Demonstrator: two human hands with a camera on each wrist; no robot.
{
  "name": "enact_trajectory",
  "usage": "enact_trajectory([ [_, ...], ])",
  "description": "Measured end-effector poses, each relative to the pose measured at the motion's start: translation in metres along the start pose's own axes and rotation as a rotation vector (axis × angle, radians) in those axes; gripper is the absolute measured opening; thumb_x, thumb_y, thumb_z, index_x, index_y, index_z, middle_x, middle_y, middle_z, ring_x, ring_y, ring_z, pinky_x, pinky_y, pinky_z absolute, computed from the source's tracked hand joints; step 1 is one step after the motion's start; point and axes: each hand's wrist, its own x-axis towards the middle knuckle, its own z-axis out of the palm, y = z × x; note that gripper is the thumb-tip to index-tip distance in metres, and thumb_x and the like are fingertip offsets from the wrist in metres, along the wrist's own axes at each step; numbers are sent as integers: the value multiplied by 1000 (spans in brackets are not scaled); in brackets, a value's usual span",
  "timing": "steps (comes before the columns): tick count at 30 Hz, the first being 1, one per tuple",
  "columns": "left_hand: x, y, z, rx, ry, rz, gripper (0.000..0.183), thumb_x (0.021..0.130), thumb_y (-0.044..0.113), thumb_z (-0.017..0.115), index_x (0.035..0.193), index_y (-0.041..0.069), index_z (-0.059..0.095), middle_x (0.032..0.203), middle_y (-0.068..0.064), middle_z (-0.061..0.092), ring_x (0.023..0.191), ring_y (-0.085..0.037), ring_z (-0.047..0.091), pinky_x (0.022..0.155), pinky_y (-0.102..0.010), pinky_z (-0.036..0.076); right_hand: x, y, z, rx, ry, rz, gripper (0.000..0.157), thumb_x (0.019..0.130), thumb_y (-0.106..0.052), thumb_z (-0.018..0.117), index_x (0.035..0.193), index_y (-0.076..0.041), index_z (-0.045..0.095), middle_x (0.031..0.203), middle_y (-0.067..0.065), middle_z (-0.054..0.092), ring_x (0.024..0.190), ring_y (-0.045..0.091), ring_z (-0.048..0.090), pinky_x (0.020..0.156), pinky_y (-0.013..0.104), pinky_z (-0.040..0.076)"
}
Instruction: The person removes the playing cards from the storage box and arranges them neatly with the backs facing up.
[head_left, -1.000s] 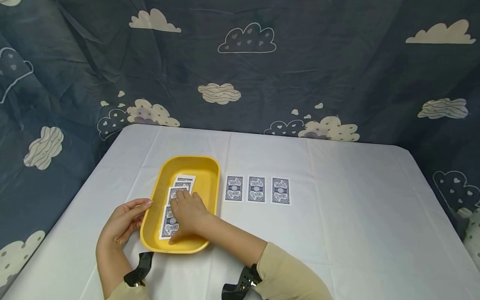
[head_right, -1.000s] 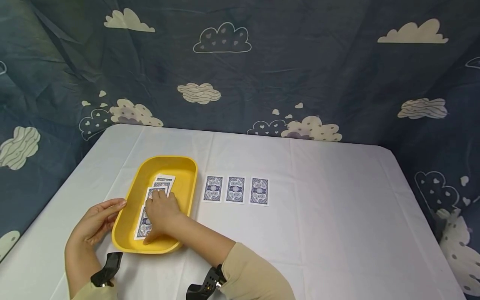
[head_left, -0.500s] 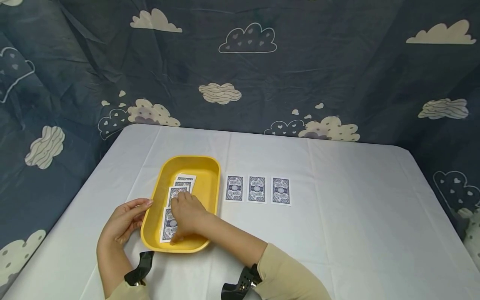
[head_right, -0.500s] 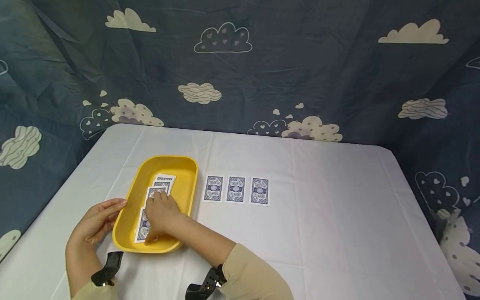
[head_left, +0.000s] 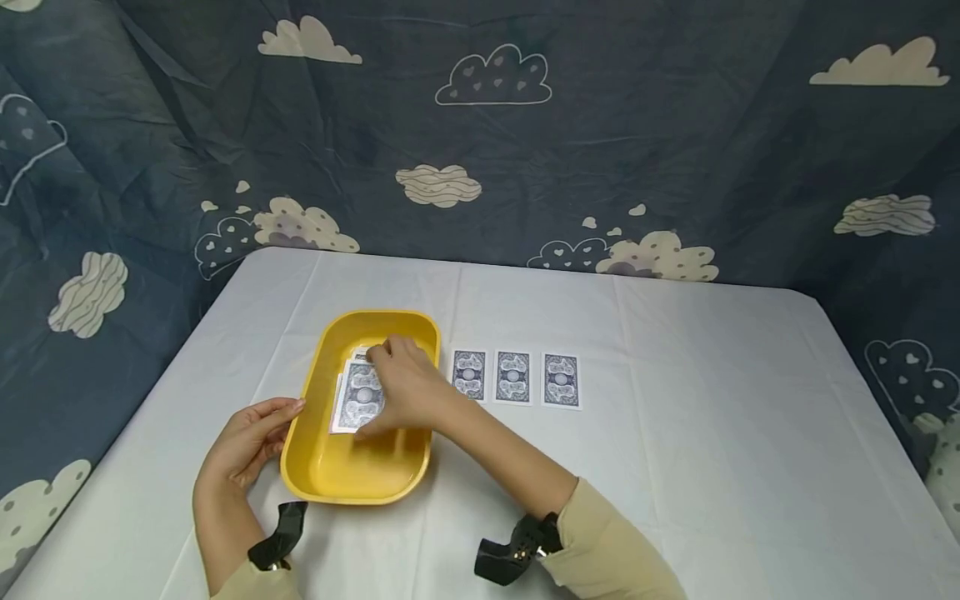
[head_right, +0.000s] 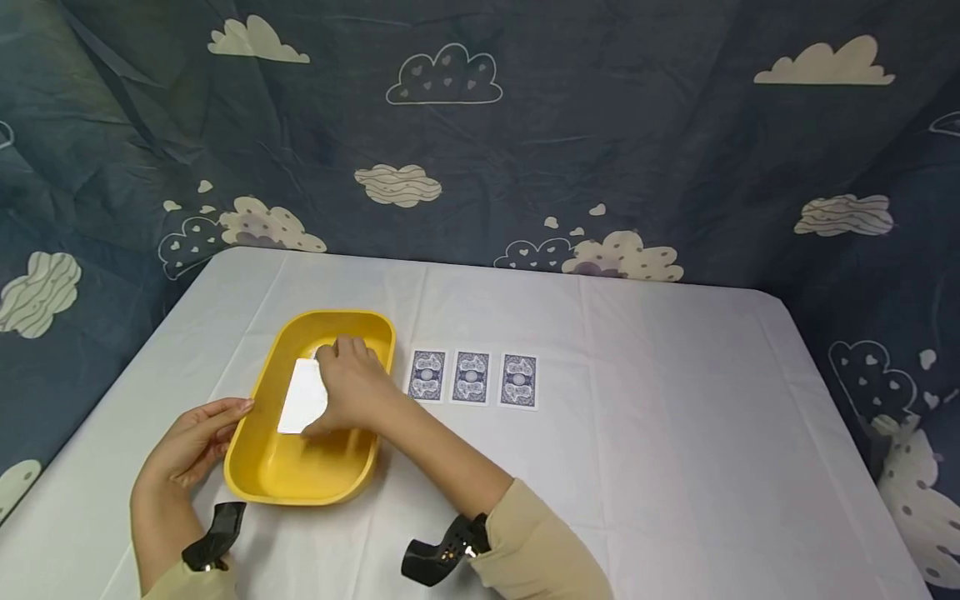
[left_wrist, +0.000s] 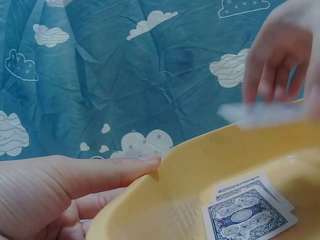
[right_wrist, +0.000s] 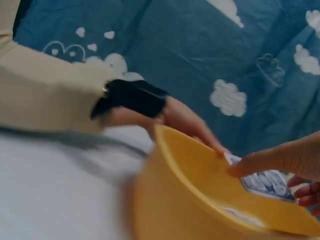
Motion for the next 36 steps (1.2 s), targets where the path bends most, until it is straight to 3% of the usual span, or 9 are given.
enact_trajectory([
  [4,1,-1,1,-10,7,-9,7,86,23,67,80,18,68,73,3,66,55,-7,55,48,-15,46,-14,31,-24,57,63,47,95,50,-50,86,124,-5,47,109,6,45,99,19,40,89,31,39],
  [10,3,0,2,5,9,-1,8,85,25,67,82,17,67,74,2,65,55,-7,54,49,-16,46,-44,94,-57,52,155,138,95,50,-47,87,124,-2,47,112,10,45,100,24,40,92,39,37],
  [17,4,1,1,19,13,0,8,84,26,68,82,18,67,73,3,65,55,-7,53,48,-16,44,-73,149,-80,38,156,252,95,53,-42,87,126,1,44,118,17,43,108,31,38,95,47,37],
  [24,2,2,-1,19,23,2,9,83,27,69,81,19,67,73,4,64,56,-7,53,49,-16,45,-92,184,-82,26,91,313,92,56,-38,87,125,4,44,115,21,42,105,33,38,92,50,40],
  [36,1,0,-3,-12,19,-2,7,84,24,68,81,18,67,74,3,65,56,-7,54,48,-17,45,-141,236,-58,12,47,269,87,54,-43,87,116,5,49,104,22,47,97,35,44,86,52,40],
])
